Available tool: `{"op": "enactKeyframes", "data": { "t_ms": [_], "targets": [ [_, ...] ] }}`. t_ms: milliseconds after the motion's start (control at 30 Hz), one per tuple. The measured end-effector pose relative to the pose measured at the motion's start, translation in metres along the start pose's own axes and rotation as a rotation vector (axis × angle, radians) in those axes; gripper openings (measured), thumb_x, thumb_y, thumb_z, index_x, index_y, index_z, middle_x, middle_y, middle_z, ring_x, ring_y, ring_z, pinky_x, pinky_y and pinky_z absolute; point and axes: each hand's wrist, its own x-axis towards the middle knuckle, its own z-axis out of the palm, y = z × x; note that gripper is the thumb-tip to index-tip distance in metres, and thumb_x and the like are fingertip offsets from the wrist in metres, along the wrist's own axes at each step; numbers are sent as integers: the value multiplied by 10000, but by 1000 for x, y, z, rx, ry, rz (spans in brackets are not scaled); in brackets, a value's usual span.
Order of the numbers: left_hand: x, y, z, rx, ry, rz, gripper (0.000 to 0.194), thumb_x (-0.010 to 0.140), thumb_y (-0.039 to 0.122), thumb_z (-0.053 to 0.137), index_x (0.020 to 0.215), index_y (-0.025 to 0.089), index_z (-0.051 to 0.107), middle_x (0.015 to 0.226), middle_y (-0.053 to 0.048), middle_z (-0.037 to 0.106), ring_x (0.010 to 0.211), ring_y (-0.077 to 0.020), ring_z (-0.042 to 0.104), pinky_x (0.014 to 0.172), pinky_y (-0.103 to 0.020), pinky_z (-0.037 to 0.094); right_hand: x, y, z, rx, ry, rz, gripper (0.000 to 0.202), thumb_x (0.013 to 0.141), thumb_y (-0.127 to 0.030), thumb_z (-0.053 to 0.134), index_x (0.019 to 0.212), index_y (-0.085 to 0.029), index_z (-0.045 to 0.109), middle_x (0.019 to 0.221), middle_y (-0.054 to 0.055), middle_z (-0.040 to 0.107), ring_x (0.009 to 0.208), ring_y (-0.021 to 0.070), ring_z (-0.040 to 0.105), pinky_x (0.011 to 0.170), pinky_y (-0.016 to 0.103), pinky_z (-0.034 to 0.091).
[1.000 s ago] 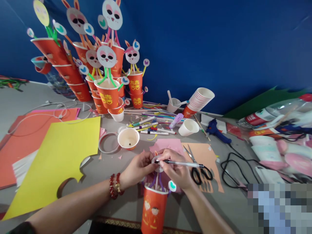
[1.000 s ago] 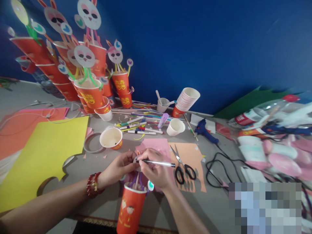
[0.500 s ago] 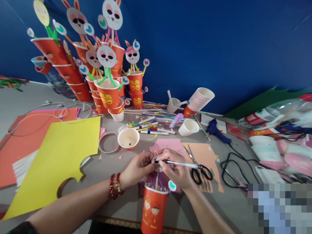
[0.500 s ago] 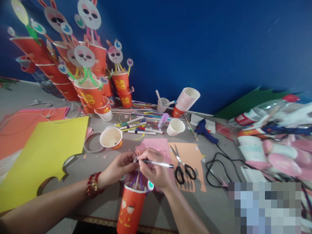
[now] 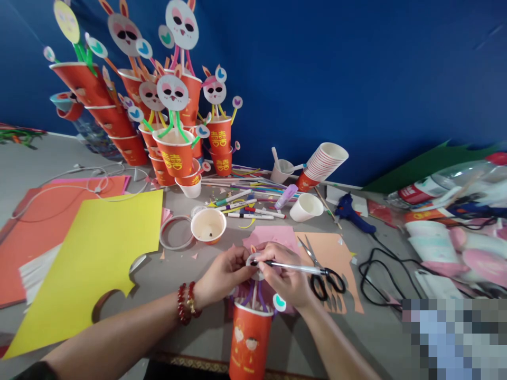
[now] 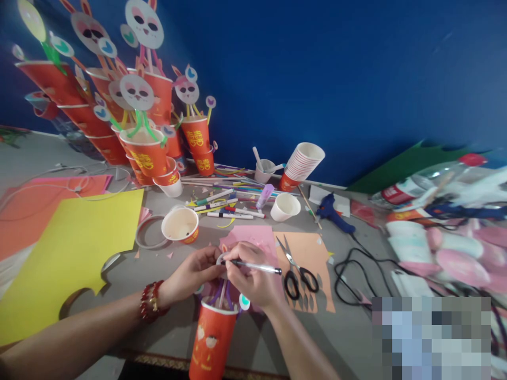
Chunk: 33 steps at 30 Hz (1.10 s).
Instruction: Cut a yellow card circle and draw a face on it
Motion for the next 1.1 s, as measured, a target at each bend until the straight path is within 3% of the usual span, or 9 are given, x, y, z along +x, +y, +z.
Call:
{"op": "enactKeyframes", "data": {
  "t_ms": [1100],
  "targets": [
    [0,2,0,-3,5,-11,460,727,531,799,748,159,529,671,32,540,591,-84,484,538,-191,388,-1,3,1,3,24,32,137,859,-131,556,882,-243,632,839,33,701,795,219,670,798,360,517]
  ]
}}
